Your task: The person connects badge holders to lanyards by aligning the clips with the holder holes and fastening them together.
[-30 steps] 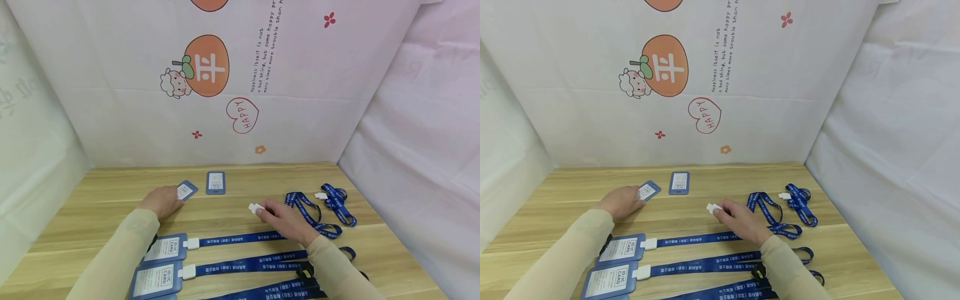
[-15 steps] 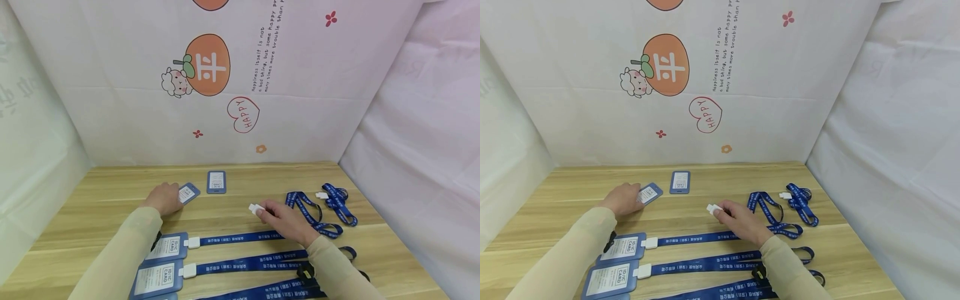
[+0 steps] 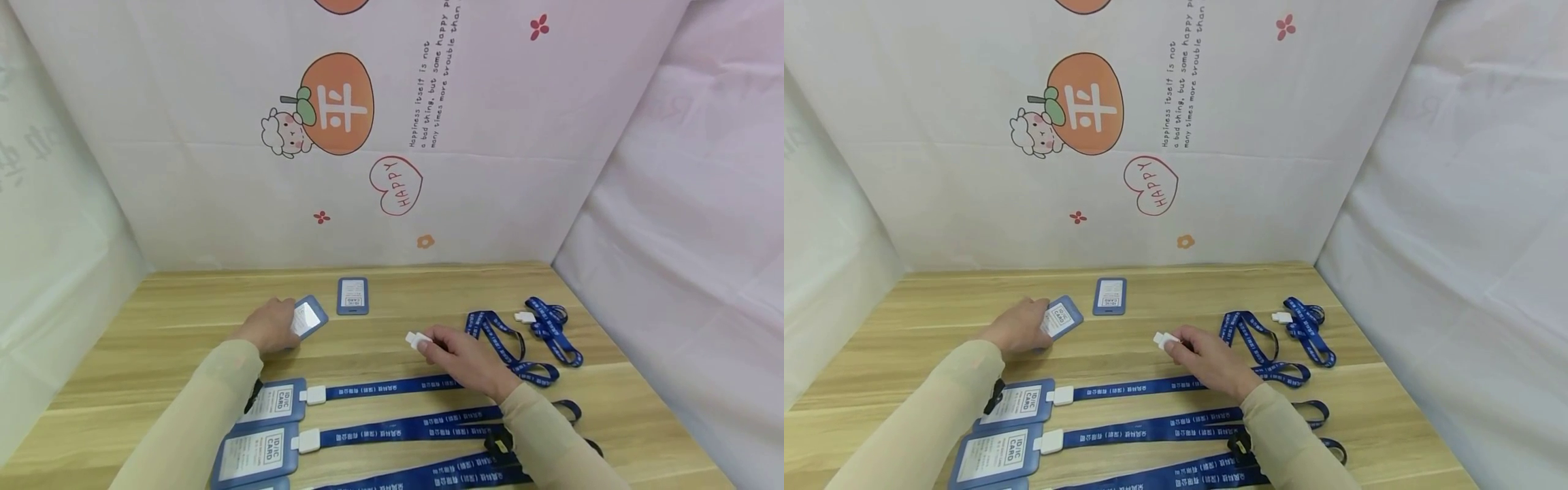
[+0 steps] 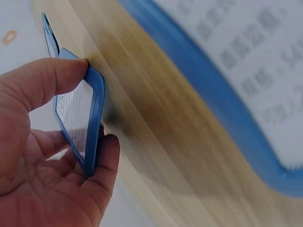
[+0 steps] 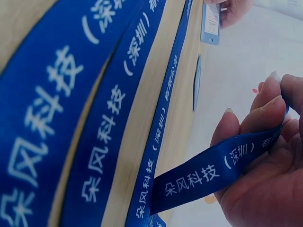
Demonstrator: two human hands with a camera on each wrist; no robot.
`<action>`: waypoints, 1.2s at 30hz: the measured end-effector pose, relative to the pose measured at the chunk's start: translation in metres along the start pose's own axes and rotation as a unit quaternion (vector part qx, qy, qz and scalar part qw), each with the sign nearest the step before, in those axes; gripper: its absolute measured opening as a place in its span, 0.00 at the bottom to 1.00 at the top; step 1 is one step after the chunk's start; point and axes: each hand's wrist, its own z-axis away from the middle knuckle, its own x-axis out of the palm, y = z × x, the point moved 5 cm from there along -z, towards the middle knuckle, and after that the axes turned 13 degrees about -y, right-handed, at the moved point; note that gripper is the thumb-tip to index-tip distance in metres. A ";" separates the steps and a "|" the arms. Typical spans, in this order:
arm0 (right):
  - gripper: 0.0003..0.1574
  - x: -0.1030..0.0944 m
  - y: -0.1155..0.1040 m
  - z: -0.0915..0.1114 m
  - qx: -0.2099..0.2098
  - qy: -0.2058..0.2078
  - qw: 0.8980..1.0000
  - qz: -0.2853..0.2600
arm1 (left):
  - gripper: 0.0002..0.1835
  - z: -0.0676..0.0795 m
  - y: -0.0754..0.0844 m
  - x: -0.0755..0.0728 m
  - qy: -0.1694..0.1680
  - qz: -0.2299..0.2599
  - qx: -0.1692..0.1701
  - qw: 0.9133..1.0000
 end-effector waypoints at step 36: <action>0.23 0.000 -0.008 -0.002 -0.004 -0.002 1.000 -0.022 | 0.55 0.036 0.050 0.008 0.066 -0.043 0.085 0.993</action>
